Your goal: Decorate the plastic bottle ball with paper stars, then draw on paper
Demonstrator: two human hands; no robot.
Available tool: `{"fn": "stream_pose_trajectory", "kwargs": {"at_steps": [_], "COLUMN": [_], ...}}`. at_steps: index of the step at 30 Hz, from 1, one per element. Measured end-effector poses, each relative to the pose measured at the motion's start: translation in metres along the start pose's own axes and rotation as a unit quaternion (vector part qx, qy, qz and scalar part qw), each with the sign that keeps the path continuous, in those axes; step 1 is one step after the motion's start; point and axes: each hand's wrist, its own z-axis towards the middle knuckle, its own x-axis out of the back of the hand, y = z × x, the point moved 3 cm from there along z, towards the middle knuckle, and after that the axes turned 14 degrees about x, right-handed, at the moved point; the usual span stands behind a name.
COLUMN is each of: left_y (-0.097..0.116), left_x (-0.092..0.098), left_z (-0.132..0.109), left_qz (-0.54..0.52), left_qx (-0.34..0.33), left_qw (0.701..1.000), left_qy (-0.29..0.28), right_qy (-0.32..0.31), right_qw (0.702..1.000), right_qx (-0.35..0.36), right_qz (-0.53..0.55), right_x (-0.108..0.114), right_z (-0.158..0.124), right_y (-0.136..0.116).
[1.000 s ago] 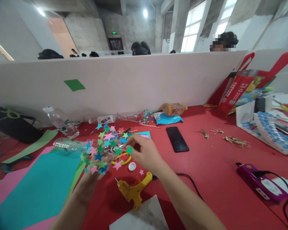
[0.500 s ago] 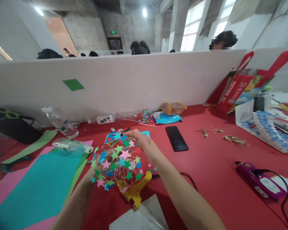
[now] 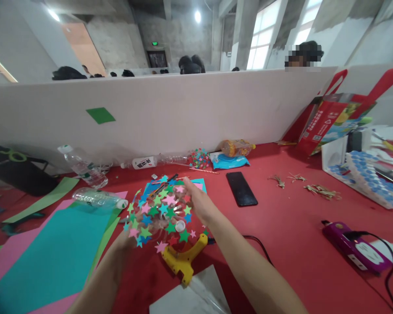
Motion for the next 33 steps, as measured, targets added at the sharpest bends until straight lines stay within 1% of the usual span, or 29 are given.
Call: {"fn": "stream_pose_trajectory", "kwargs": {"at_steps": [4,6,9,13,17,21,25,28,30,33], "left_y": [0.006,0.010,0.016,0.017,0.017,0.016,0.015,0.010,0.003,-0.009], "left_x": [-0.015,-0.020,-0.023,-0.023,-0.019,-0.017,-0.017,-0.011,-0.001,0.014], "left_z": [0.005,0.007,0.007,0.007,0.009,0.007,-0.001,-0.007,-0.009,-0.007], "left_qz": [-0.015,-0.029,-0.059,-0.091,-0.112,-0.114,-0.088,-0.066,-0.053,-0.037], "left_qx": [0.014,0.016,0.014,0.027,0.051,0.070,0.063,0.043,0.033,0.035], "left_qw": [0.999,0.998,0.997,0.994,0.992,0.990,0.994,0.996,0.997,0.997], "left_qy": [-0.037,-0.048,-0.054,-0.047,-0.039,-0.040,-0.009,0.028,0.049,0.066], "right_qy": [-0.077,-0.093,-0.078,-0.045,-0.056,-0.047,-0.059,-0.066,-0.089,-0.127], "right_qw": [0.993,0.987,0.984,0.987,0.986,0.987,0.986,0.988,0.991,0.991], "right_qx": [0.076,0.110,0.137,0.128,0.139,0.145,0.155,0.140,0.096,0.009], "right_qz": [0.049,0.066,0.079,0.081,0.071,0.044,0.013,-0.018,-0.034,-0.046], "right_x": [0.006,0.011,0.014,0.014,0.017,0.022,0.020,0.014,0.008,0.002], "right_z": [0.013,0.017,0.017,0.017,0.018,0.018,0.015,0.012,0.009,0.005], "right_y": [-0.003,-0.009,-0.020,-0.026,-0.027,-0.031,-0.037,-0.035,-0.028,-0.008]}}
